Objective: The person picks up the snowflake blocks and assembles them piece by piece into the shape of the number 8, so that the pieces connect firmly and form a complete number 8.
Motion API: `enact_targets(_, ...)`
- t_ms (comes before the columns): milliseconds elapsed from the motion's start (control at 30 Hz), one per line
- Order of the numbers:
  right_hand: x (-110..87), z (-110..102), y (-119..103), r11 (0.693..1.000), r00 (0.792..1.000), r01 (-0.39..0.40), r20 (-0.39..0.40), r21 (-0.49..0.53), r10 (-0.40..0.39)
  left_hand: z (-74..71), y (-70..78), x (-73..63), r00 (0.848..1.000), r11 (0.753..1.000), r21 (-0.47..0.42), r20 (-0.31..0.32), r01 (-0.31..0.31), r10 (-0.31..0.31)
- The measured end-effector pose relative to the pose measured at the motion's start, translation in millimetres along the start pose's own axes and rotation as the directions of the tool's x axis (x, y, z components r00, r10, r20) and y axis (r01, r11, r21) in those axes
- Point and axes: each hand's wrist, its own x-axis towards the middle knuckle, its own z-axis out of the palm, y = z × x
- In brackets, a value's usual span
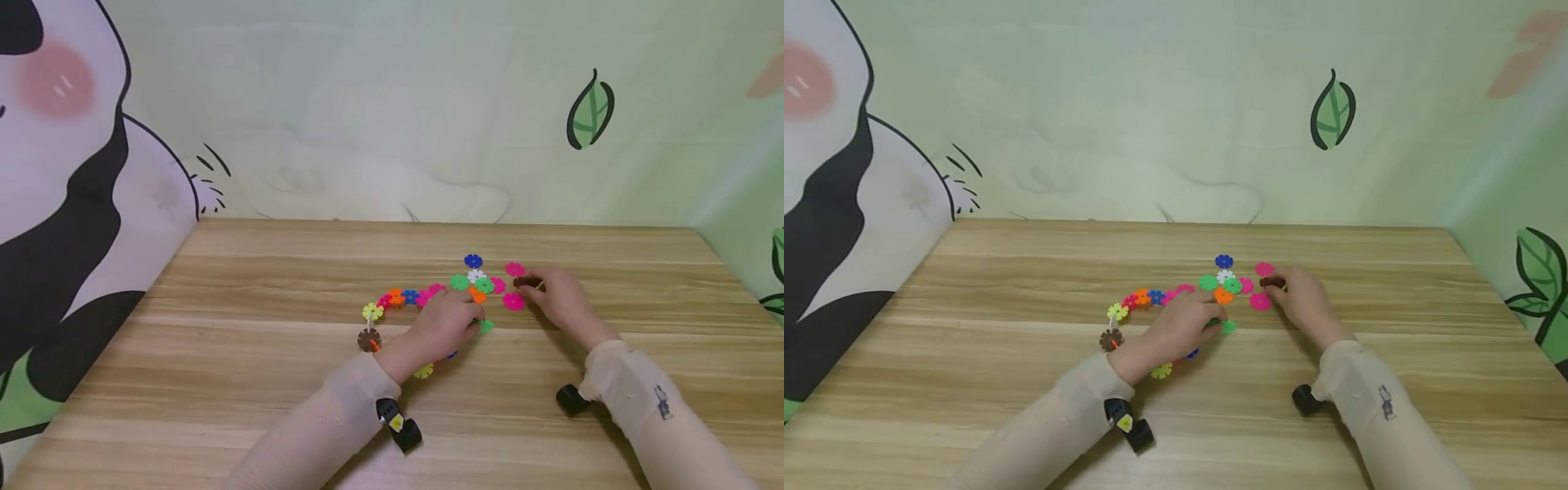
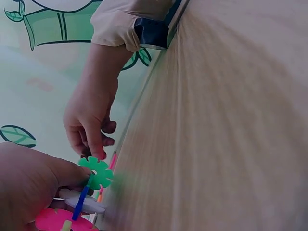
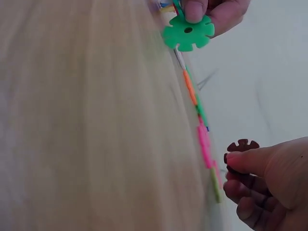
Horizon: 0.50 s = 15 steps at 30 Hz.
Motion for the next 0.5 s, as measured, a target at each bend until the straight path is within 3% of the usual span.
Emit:
enact_targets(133, -5.8, -6.1, -2.2, 0.999, 0.999, 0.013, -0.039, 0.051, -0.011, 1.6, 0.2, -0.8, 1.0, 1.0, -0.014, -0.004, 0.005, -0.005)
enact_targets(233, -15.0, -10.5, -7.0, 0.992, 1.0, 0.011, -0.017, 0.129, -0.009, 1.9, 0.7, -1.0, 1.0, 1.0, -0.026, -0.002, 0.0, 0.0)
enact_targets(367, -30.7, -9.5, -17.2, 0.958, 0.993, -0.003, 0.116, 0.287, -0.032, 1.5, 1.0, -0.5, 1.0, 1.0, -0.017, 0.005, -0.006, 0.006)
enact_targets(500, -41.8, 0.8, -25.7, 0.889, 0.973, -0.085, 0.23, 0.45, -0.024, 1.0, 0.9, -0.5, 1.0, 1.0, -0.006, 0.007, -0.008, 0.008)
